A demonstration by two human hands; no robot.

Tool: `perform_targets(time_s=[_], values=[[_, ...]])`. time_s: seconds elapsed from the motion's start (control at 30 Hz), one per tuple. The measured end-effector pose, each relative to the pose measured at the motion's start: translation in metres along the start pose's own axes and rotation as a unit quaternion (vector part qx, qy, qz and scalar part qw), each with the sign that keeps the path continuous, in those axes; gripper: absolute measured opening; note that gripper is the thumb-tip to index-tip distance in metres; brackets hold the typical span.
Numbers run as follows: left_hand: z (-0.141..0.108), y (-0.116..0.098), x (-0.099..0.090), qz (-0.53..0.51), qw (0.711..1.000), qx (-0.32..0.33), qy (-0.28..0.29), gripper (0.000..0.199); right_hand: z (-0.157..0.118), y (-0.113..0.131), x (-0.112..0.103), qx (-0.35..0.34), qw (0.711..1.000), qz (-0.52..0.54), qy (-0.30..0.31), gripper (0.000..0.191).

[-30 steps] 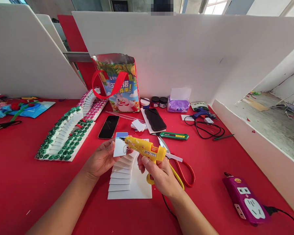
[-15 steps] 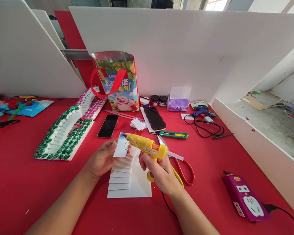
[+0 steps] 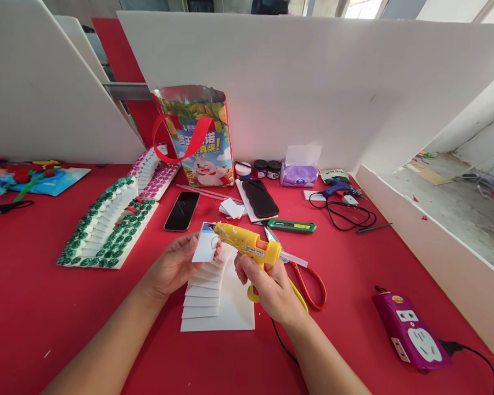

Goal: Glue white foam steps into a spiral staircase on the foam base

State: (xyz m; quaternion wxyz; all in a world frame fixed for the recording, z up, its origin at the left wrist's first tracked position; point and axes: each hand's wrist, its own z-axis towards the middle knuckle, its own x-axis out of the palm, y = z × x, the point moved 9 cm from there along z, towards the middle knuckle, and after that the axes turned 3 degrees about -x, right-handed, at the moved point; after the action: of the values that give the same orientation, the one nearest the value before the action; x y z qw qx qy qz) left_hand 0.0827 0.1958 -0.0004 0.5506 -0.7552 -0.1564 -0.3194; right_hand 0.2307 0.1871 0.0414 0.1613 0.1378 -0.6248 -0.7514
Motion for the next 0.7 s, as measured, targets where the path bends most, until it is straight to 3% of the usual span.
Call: perform_targets(time_s=[0.7], values=[[0.0000, -0.0040, 0.0011, -0.012, 1.000, 0.017, -0.001, 0.029, -0.0011, -0.0055, 0.0021, 0.031, 0.999, -0.020, 0.005, 0.046]])
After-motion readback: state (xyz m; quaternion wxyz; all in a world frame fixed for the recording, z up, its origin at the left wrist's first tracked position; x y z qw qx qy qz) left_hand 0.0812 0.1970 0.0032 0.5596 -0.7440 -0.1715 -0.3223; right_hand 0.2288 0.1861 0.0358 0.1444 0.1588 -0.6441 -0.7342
